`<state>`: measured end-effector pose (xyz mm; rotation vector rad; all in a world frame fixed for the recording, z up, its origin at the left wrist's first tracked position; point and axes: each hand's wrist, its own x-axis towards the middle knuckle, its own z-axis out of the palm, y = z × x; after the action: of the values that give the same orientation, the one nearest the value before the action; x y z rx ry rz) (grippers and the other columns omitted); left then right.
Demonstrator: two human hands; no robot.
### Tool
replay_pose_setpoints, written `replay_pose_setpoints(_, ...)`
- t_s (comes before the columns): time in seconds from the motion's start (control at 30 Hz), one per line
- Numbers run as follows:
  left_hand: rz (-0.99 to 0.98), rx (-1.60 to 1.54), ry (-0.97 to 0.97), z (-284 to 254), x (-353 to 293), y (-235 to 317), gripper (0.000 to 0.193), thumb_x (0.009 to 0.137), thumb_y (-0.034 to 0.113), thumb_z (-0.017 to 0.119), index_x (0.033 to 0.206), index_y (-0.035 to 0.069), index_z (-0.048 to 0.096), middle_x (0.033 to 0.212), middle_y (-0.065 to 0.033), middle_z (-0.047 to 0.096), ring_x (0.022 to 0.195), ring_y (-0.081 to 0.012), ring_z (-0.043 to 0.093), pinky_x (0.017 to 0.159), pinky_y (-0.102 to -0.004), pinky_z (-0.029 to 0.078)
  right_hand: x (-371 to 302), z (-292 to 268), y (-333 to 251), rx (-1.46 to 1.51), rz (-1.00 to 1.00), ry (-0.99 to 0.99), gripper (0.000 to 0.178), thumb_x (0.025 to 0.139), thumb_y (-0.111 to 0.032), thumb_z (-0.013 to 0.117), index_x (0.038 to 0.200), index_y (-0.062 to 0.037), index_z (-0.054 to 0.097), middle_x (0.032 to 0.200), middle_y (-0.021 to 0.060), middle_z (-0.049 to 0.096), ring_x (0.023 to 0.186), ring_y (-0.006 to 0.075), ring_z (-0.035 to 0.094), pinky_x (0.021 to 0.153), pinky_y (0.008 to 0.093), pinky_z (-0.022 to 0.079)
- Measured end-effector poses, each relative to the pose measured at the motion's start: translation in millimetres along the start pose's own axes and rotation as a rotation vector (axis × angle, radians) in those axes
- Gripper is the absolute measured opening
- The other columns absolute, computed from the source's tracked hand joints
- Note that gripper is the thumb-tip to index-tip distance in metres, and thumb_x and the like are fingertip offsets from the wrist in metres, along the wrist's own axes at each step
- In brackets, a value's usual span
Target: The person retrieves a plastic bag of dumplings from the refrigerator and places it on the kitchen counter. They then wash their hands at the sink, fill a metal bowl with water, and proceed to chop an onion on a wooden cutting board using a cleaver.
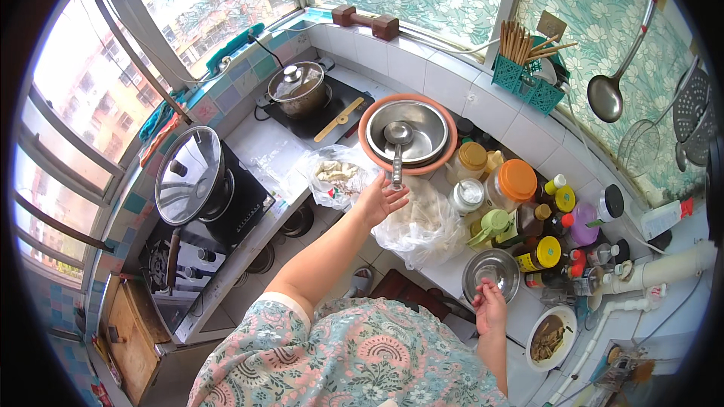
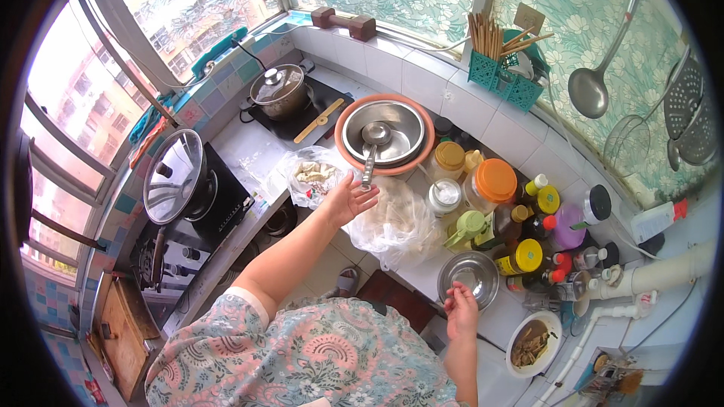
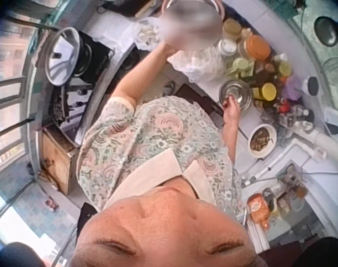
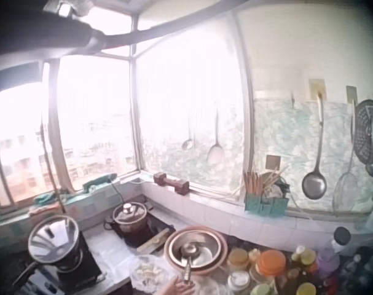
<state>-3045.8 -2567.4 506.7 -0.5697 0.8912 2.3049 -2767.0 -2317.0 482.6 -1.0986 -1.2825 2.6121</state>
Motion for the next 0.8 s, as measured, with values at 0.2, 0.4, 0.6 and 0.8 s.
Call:
replay_pose_setpoints(0.2, -0.120, 0.165, -0.016, -8.9, 63.3, 29.3, 0.019, 0.092, 0.024, 0.054, 0.092, 0.006, 0.051, 0.069, -0.0021, 0.051, 0.056, -0.0120, 0.051, 0.050, -0.0242, 0.047, 11.7, 69.3, 4.9, 0.001, -0.025, 0.009, 0.014, 0.092, -0.012, 0.052, 0.105, -0.0092, 0.056, 0.086, 0.0003, 0.057, 0.068, 0.0075, 0.054, 0.062, 0.0210, 0.045)
replay_pose_setpoints(0.4, 0.523, 1.102, -0.017, -56.2, 45.4, 62.8, 0.058, 0.083, 0.011, 0.059, 0.135, 0.004, 0.037, 0.102, -0.0084, 0.058, 0.082, -0.0160, 0.056, 0.072, -0.0268, 0.046, 20.8, 122.1, 13.4, 0.011, -0.074, 0.041, 0.015, 0.092, -0.013, 0.052, 0.106, -0.0092, 0.056, 0.086, 0.0004, 0.057, 0.069, 0.0078, 0.054, 0.064, 0.0220, 0.045)
replay_pose_setpoints(0.6, 0.361, 1.130, -0.063, -57.1, 25.8, 113.9, 0.066, 0.083, 0.009, 0.056, 0.142, 0.007, 0.027, 0.092, -0.0044, 0.054, 0.072, -0.0139, 0.051, 0.064, -0.0271, 0.043, 47.3, 174.9, 23.5, -0.173, -0.093, 0.013, 0.017, 0.092, -0.014, 0.052, 0.108, -0.0086, 0.056, 0.089, 0.0014, 0.059, 0.072, 0.0083, 0.055, 0.068, 0.0230, 0.045)
replay_pose_setpoints(0.8, -0.089, 0.640, -0.304, -36.7, -10.8, 146.1, 0.069, 0.085, 0.006, 0.052, 0.145, 0.012, 0.019, 0.073, 0.0021, 0.042, 0.055, -0.0068, 0.035, 0.049, -0.0227, 0.030, 89.7, 248.4, 16.7, -0.537, -0.241, -0.190, 0.026, 0.091, -0.012, 0.052, 0.116, -0.0046, 0.052, 0.099, 0.0041, 0.059, 0.081, 0.0120, 0.057, 0.075, 0.0262, 0.047)
